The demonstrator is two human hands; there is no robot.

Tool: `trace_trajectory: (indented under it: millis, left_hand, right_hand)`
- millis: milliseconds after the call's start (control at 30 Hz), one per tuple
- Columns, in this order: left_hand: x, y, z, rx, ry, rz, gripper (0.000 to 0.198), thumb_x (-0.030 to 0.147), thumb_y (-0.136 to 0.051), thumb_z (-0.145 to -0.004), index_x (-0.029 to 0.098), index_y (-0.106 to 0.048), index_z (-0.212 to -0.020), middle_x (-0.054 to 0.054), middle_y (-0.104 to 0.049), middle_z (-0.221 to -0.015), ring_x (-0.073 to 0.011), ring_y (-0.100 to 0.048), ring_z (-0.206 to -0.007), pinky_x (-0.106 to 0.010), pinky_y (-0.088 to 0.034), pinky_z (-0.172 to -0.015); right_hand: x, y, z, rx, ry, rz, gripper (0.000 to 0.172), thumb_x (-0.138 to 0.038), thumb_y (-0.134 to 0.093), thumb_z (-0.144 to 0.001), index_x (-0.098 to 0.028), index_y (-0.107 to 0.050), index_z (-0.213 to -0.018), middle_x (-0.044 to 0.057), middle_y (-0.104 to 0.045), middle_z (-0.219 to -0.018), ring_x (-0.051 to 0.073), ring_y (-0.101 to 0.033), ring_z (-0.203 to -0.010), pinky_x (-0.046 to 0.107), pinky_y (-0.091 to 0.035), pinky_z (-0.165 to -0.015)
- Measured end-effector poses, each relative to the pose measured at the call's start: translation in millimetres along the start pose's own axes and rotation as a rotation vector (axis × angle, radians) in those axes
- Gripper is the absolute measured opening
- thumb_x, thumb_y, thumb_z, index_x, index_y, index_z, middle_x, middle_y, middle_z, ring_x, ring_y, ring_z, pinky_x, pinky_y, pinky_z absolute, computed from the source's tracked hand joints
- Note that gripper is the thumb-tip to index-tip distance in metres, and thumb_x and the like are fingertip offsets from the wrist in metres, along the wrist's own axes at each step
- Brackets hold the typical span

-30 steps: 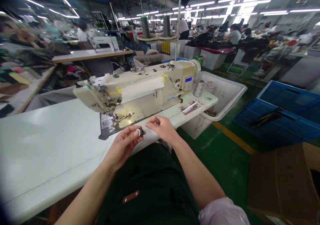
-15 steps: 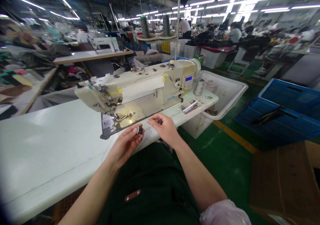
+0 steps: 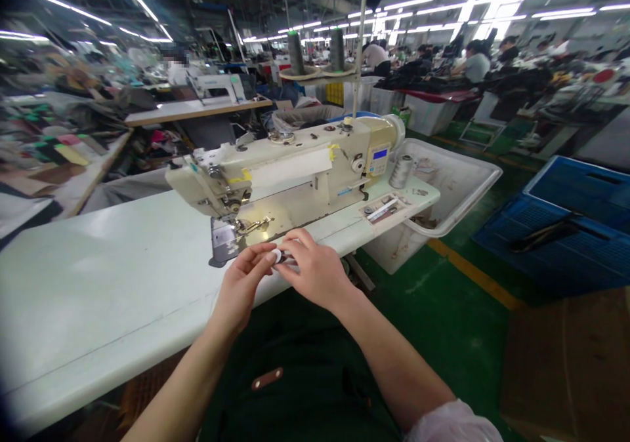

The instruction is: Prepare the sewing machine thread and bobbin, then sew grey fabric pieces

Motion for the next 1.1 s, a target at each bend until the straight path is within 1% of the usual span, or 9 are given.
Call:
trace_trajectory:
  millis: [100, 167, 233, 333, 533, 700, 867, 1000, 1100]
  left_hand:
    - [13, 11.6, 13, 0.019, -0.022, -0.003, 0.037, 0.034, -0.073, -0.079, 0.019, -0.065, -0.112, -0.005, -0.067, -0.105, -0.011, -0.057, -0.076, -0.021, -0.046, -0.067]
    - [12, 13.9, 24, -0.148, 0.127, 0.199, 0.038, 0.036, -0.067, -0.083, 0.017, -0.065, -0.116, -0.009, -0.065, -0.113, -0.0131, -0.059, -0.081, -0.023, -0.048, -0.07]
    - [8, 15.6, 36, -0.31, 0.266, 0.432, 0.035, 0.032, -0.066, -0.084, 0.013, -0.066, -0.114, -0.011, -0.066, -0.106, -0.0154, -0.062, -0.086, -0.025, -0.051, -0.077]
    - [-3, 26.7, 52, -0.345, 0.314, 0.656, 0.033, 0.022, -0.071, -0.08, 0.01, -0.068, -0.111, -0.008, -0.067, -0.097, -0.0118, -0.063, -0.083, -0.021, -0.052, -0.079]
    - [-49, 74.7, 92, -0.138, 0.427, 0.827, 0.024, 0.022, -0.077, -0.077, 0.012, -0.071, -0.098, -0.006, -0.069, -0.09, -0.0085, -0.064, -0.073, -0.015, -0.054, -0.069]
    - [-105, 147.8, 125, 0.321, 0.577, 0.791, 0.017, 0.005, -0.059, -0.087, 0.008, -0.069, -0.101, -0.013, -0.071, -0.1, -0.0129, -0.07, -0.082, -0.017, -0.058, -0.073]
    - [-137, 201.6, 114, 0.69, 0.602, 0.85, 0.029, -0.001, -0.045, -0.089, 0.012, -0.064, -0.107, -0.008, -0.072, -0.085, -0.014, -0.072, -0.076, -0.018, -0.06, -0.069]
    - [-128, 221.6, 79, 0.706, 0.427, 0.83, 0.044, 0.01, -0.042, -0.094, 0.031, -0.055, -0.13, -0.001, -0.074, -0.091, -0.0179, -0.072, -0.088, -0.023, -0.061, -0.067]
    - [-120, 220.4, 56, 0.521, 0.427, 0.831, 0.034, 0.031, -0.056, -0.092, 0.035, -0.059, -0.126, 0.0, -0.072, -0.109, -0.0212, -0.067, -0.104, -0.028, -0.059, -0.077]
  right_hand:
    - [-2, -3, 1, -0.004, -0.053, -0.254, 0.022, -0.029, -0.069, -0.081, -0.022, -0.066, -0.102, 0.005, -0.057, -0.117, 0.006, -0.049, -0.062, 0.021, -0.044, -0.057]
    - [-7, -7, 2, -0.046, -0.074, -0.41, 0.023, -0.027, -0.072, -0.078, -0.023, -0.067, -0.1, 0.004, -0.054, -0.123, 0.002, -0.037, -0.053, 0.021, -0.038, -0.05]
    - [-14, -14, 4, -0.105, -0.084, -0.51, 0.025, -0.024, -0.071, -0.077, -0.024, -0.067, -0.101, 0.003, -0.053, -0.127, 0.001, -0.031, -0.051, 0.02, -0.036, -0.049]
    - [-28, -30, 9, -0.221, -0.085, -0.587, 0.027, -0.019, -0.07, -0.077, -0.025, -0.067, -0.103, 0.003, -0.054, -0.125, 0.002, -0.031, -0.053, 0.021, -0.035, -0.05]
    - [-21, -67, 7, -0.4, -0.241, -0.608, 0.035, -0.036, -0.071, -0.079, -0.024, -0.064, -0.111, 0.001, -0.062, -0.1, 0.004, -0.031, -0.05, 0.022, -0.029, -0.048]
    - [46, -67, -19, -0.005, -0.31, 0.008, 0.023, -0.041, -0.056, -0.089, -0.02, -0.065, -0.089, 0.002, -0.063, -0.08, 0.014, -0.053, -0.066, 0.025, -0.038, -0.06]
    - [73, -82, -25, 0.047, -0.117, 0.428, 0.023, -0.035, -0.05, -0.093, -0.02, -0.063, -0.081, 0.002, -0.064, -0.081, 0.014, -0.057, -0.067, 0.025, -0.035, -0.06]
    - [73, -86, -23, 0.063, -0.081, 0.491, 0.024, -0.035, -0.05, -0.094, -0.019, -0.061, -0.08, 0.002, -0.063, -0.079, 0.013, -0.057, -0.066, 0.024, -0.034, -0.058]
    - [71, -86, -23, 0.047, -0.097, 0.51, 0.023, -0.034, -0.05, -0.094, -0.02, -0.059, -0.078, 0.001, -0.062, -0.078, 0.013, -0.057, -0.066, 0.025, -0.033, -0.058]
Point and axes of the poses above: each hand's wrist, its own z-axis away from the middle knuckle, its own y-axis out of the back of the hand, x = y × z, the point moved 4 cm from there along -z, towards the middle knuckle
